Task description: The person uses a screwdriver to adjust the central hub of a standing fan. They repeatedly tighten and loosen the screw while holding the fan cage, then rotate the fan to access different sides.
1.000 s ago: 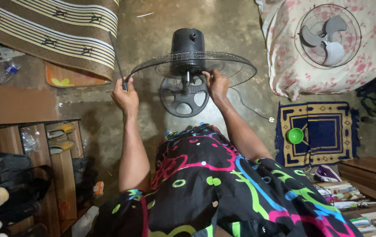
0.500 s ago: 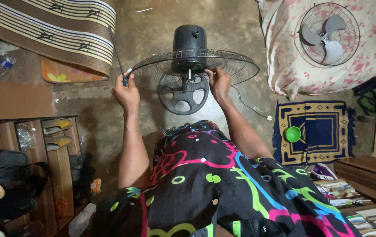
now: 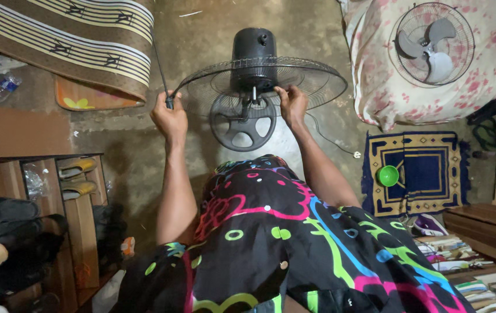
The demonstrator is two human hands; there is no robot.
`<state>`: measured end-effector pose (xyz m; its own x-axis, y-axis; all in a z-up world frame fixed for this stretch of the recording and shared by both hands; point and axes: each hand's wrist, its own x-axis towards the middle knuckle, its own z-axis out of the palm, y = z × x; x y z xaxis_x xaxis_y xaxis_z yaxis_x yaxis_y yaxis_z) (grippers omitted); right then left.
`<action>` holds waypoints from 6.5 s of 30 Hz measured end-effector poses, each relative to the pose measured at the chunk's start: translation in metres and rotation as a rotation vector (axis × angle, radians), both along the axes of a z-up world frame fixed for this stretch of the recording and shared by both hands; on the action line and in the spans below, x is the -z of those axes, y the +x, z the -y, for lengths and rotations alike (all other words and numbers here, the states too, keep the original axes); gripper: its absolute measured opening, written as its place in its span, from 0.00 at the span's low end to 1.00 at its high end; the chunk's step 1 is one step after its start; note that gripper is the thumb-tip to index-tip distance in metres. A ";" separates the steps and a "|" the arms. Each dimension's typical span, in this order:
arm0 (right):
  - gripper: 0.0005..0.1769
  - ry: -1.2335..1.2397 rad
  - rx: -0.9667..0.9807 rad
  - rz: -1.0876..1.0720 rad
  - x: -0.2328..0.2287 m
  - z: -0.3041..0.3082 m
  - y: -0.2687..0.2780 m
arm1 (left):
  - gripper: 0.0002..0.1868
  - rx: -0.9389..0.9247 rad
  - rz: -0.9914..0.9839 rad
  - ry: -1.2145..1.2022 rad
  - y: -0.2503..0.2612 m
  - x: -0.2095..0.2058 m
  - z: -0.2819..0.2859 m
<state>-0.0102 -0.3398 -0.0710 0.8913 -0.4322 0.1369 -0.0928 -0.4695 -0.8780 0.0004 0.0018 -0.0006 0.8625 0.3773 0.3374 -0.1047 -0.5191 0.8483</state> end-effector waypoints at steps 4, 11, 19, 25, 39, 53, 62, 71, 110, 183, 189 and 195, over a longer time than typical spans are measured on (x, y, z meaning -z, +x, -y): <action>0.16 0.104 -0.019 0.025 0.021 0.002 0.007 | 0.08 0.021 -0.034 0.048 0.003 0.000 -0.004; 0.12 0.289 0.111 -0.008 0.027 -0.002 0.013 | 0.09 0.062 0.002 0.067 0.006 -0.003 -0.008; 0.12 0.147 0.188 0.015 0.016 -0.011 0.016 | 0.09 0.150 0.057 0.081 0.011 -0.007 -0.015; 0.11 0.146 0.170 0.105 0.030 -0.015 0.014 | 0.08 0.150 0.007 0.128 0.019 -0.006 -0.020; 0.15 -0.118 0.265 0.014 0.020 -0.036 -0.003 | 0.06 0.184 0.052 0.113 0.042 -0.008 -0.026; 0.17 -0.440 0.194 0.063 0.004 -0.042 -0.010 | 0.06 0.155 0.084 0.121 0.061 -0.003 -0.022; 0.17 -0.457 0.136 -0.016 -0.006 -0.046 -0.019 | 0.07 0.143 0.013 0.059 0.065 -0.011 -0.019; 0.15 -0.476 0.131 -0.014 -0.010 -0.048 -0.021 | 0.09 0.143 0.088 0.100 0.058 -0.014 -0.021; 0.13 0.422 0.080 -0.024 0.067 -0.015 0.006 | 0.15 0.550 -0.409 0.230 -0.115 0.036 0.104; 0.04 0.989 -0.088 -0.316 0.017 -0.007 0.002 | 0.23 0.441 -0.290 0.206 -0.144 0.042 0.168; 0.03 1.035 -0.086 -0.299 0.028 -0.006 0.005 | 0.21 0.451 -0.299 0.243 -0.145 0.036 0.174; 0.02 1.122 -0.084 -0.312 0.036 -0.009 0.009 | 0.20 0.425 -0.266 0.235 -0.143 0.033 0.173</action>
